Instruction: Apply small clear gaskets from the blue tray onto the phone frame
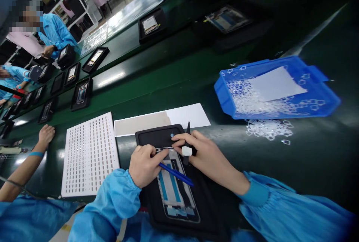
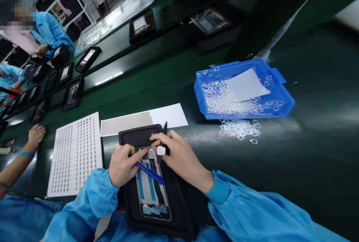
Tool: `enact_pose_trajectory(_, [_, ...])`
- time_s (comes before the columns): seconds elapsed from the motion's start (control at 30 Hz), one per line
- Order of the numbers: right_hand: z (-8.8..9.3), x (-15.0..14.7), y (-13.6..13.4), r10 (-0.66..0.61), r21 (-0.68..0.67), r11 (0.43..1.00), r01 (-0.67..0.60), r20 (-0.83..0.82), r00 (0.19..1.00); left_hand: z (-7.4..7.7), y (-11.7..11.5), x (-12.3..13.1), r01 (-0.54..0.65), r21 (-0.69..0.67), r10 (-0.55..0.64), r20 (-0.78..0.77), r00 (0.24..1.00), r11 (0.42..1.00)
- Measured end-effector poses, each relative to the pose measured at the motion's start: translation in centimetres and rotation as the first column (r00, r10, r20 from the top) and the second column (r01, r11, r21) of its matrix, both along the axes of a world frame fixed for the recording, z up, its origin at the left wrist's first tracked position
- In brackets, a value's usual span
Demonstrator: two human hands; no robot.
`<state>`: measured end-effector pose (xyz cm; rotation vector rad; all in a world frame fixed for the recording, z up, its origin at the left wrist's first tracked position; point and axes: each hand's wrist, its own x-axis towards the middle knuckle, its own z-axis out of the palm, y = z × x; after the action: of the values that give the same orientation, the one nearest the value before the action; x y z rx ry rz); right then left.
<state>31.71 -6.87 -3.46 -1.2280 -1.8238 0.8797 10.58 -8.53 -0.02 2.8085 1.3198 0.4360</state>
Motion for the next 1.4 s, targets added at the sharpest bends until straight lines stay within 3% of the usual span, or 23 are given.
enact_pose_trajectory(0.07, [-0.1, 0.0, 0.0, -0.004, -0.005, 1.000, 0.004, 0.000, 1.000, -0.6, 0.0, 0.1, 0.018, 0.044, -0.013, -0.108, 0.994, 0.999])
enact_pose_trajectory(0.23, [0.4, 0.5, -0.1, -0.046, -0.042, 0.998, 0.040, -0.139, 0.989, -1.4, -0.1, 0.1, 0.023, -0.006, -0.024, -0.093, 0.995, 1.000])
enact_pose_trajectory(0.33, [1.0, 1.4, 0.4, -0.194, -0.084, 0.980, 0.179, -0.232, 0.953, -0.8, -0.2, 0.0, -0.009, -0.080, -0.002, -0.140, 0.990, 0.997])
enact_pose_trajectory(0.47, [1.7, 2.6, 2.2, -0.360, -0.116, 0.932, 0.344, -0.183, 0.915, 0.9, 1.1, 0.1, -0.025, -0.202, -0.010, -0.170, 0.985, 0.979])
enact_pose_trajectory(0.6, [1.5, 2.5, 4.8, -0.339, -0.215, 0.930, 0.297, -0.199, 0.919, 1.6, 4.6, 1.5, -0.082, -0.152, 0.055, -0.175, 0.983, 0.985])
enact_pose_trajectory(0.77, [0.5, 1.1, 7.2, -0.359, -0.332, 0.901, 0.278, -0.211, 0.909, 0.5, 8.2, 3.4, -0.140, -0.184, 0.080, -0.300, 0.950, 0.973])
enact_pose_trajectory(1.03, [0.2, 0.2, 7.4, -0.461, -0.318, 0.864, 0.390, -0.191, 0.867, -0.2, 8.2, 3.8, -0.173, -0.223, 0.101, -0.301, 0.948, 0.959])
enact_pose_trajectory(1.2, [-0.2, -0.1, 7.2, -0.446, -0.276, 0.879, 0.388, -0.191, 0.875, -0.3, 8.3, 3.8, -0.171, -0.216, 0.102, -0.297, 0.949, 0.961])
enact_pose_trajectory(1.4, [-0.5, -0.1, 7.6, -0.485, -0.334, 0.862, 0.381, -0.325, 0.812, -0.5, 8.3, 3.9, -0.180, -0.245, 0.115, -0.255, 0.960, 0.953])
